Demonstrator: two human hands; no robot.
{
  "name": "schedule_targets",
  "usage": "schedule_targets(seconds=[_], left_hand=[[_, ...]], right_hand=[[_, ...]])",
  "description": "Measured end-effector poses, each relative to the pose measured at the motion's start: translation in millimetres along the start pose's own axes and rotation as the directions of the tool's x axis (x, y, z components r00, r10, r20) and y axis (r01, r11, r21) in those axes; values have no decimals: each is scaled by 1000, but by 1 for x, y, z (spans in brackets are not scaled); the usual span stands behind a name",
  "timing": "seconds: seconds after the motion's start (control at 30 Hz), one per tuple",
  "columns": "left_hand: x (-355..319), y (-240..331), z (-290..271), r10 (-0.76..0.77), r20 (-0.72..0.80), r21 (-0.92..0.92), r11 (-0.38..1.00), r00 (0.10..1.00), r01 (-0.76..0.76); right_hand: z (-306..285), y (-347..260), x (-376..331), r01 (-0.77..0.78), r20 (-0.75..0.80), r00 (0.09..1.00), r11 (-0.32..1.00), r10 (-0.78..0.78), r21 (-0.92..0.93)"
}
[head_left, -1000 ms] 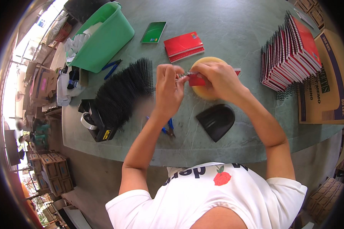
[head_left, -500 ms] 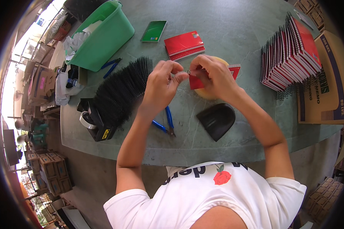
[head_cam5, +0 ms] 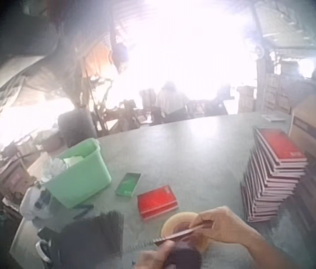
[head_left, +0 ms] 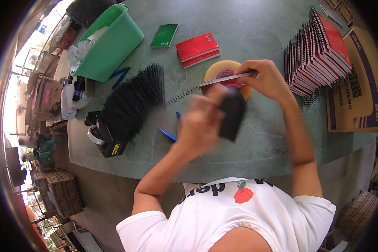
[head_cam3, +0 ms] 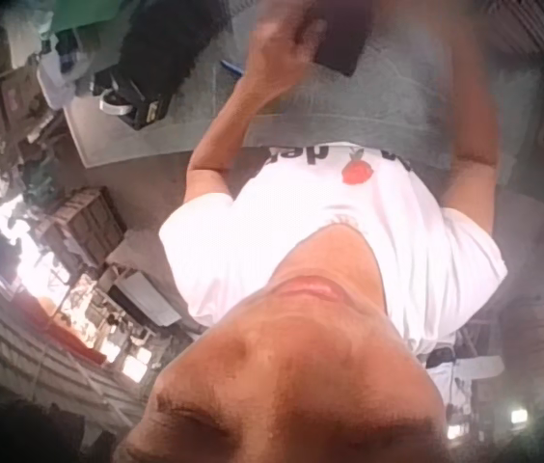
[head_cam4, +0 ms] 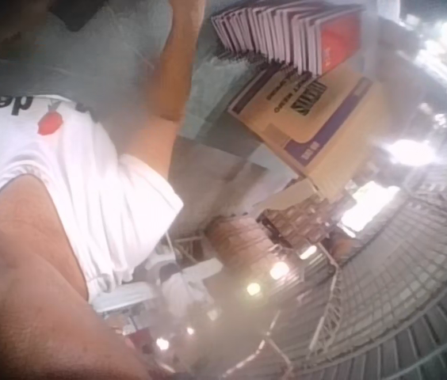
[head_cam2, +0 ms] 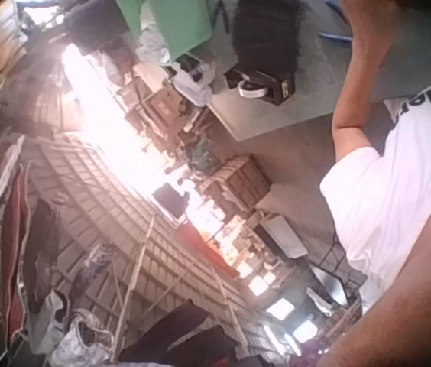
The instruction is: The person manually inserts black spiral coils into the pre-punched holes of small notebooks, trims the coil ends with a pair of snips, stacks the finished red and green notebooks, and places them into a cardboard box.
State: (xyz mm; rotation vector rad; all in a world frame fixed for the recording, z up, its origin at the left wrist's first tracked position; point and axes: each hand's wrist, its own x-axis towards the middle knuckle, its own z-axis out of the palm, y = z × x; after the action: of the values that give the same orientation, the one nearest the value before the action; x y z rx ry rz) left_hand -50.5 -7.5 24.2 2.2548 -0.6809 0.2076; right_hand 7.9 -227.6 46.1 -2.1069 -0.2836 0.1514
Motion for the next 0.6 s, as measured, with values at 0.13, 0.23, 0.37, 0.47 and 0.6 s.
schedule_targets(seconds=[0.13, 0.23, 0.37, 0.47, 0.6], left_hand=[[23, -16, -23, -41, -235, 80, 995, 971, 61], [10, -13, -16, 140, -1, 174, 975, 990, -137], [23, -23, -17, 103, 100, 242, 962, 990, -124], [26, -22, -11, 235, 119, 160, 954, 965, -252], [40, -11, -27, 295, -283, 292, 933, 912, -211]], right_hand=[[21, 50, -10, 67, -113, 994, 793, 3, 606], [29, 44, -14, 98, -148, 989, 764, -3, 638], [29, 41, -18, 110, -140, 990, 793, -31, 599], [31, 46, -19, 118, -163, 986, 811, -29, 573], [34, 45, -27, 102, -164, 986, 807, -6, 582]])
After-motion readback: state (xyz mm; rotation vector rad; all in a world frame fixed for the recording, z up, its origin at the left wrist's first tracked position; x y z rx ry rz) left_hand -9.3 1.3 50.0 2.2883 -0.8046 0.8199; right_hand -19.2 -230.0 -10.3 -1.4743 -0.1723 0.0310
